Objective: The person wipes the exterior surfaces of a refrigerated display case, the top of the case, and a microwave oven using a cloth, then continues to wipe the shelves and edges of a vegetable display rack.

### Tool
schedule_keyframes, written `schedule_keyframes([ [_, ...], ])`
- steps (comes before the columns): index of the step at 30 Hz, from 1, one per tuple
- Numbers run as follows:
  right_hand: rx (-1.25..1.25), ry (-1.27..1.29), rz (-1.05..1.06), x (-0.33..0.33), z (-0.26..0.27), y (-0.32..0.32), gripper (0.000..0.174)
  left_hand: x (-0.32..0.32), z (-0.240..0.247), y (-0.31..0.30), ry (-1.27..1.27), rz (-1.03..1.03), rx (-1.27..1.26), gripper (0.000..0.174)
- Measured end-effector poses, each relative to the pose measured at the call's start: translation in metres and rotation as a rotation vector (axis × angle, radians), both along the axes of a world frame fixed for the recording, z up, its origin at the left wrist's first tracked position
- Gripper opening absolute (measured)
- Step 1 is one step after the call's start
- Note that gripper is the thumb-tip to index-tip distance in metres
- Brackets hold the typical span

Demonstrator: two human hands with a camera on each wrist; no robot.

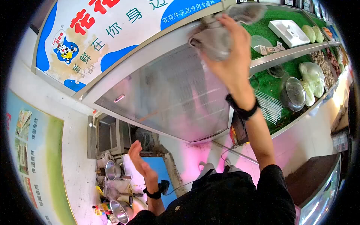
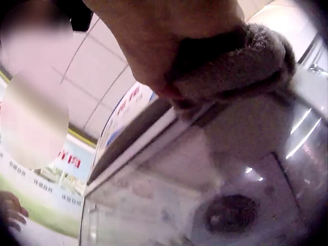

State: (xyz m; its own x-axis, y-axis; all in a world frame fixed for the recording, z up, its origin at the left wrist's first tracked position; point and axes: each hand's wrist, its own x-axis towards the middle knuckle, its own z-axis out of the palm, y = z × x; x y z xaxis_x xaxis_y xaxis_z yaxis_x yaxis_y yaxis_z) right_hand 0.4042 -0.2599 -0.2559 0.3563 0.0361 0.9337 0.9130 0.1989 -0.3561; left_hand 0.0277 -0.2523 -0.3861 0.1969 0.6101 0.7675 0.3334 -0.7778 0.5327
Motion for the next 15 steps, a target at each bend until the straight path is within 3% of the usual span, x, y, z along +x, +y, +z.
schedule_keyframes([
  [1,-0.014,-0.116,-0.051,-0.011,0.001,0.016,0.072,-0.006,-0.003,0.003,-0.008,-0.012,-0.003,0.068],
  [3,-0.095,-0.262,0.176,-0.06,0.0,0.034,0.069,-0.016,-0.012,0.014,-0.125,-0.032,-0.16,0.059],
  [4,-0.182,-0.335,0.223,-0.091,-0.003,0.053,0.069,-0.019,-0.029,0.036,-0.227,-0.109,-0.168,0.047],
  [5,-0.276,-0.399,0.271,-0.115,-0.009,0.064,0.068,-0.023,-0.02,0.036,-0.225,-0.118,-0.18,0.047],
  [7,-0.274,-0.369,0.284,-0.117,-0.009,0.058,0.067,-0.024,0.017,0.039,0.255,-0.084,-0.006,0.036],
  [8,-0.26,-0.342,0.317,-0.113,-0.005,0.057,0.066,-0.046,0.019,0.039,0.279,-0.075,-0.01,0.03],
  [9,-0.187,-0.305,0.205,-0.096,-0.002,0.047,0.065,-0.07,0.013,0.044,0.21,-0.098,-0.038,0.032],
  [12,-0.109,0.164,0.162,-0.047,-0.001,0.025,0.059,-0.138,-0.026,0.049,0.111,0.016,-0.211,0.043],
  [13,-0.043,-0.007,0.066,-0.043,0.004,0.031,0.058,-0.15,-0.034,0.049,0.01,0.037,-0.298,0.048],
  [15,-0.057,-0.062,0.063,-0.075,0.0,0.054,0.066,-0.157,-0.043,0.06,-0.123,-0.001,-0.372,0.053],
])
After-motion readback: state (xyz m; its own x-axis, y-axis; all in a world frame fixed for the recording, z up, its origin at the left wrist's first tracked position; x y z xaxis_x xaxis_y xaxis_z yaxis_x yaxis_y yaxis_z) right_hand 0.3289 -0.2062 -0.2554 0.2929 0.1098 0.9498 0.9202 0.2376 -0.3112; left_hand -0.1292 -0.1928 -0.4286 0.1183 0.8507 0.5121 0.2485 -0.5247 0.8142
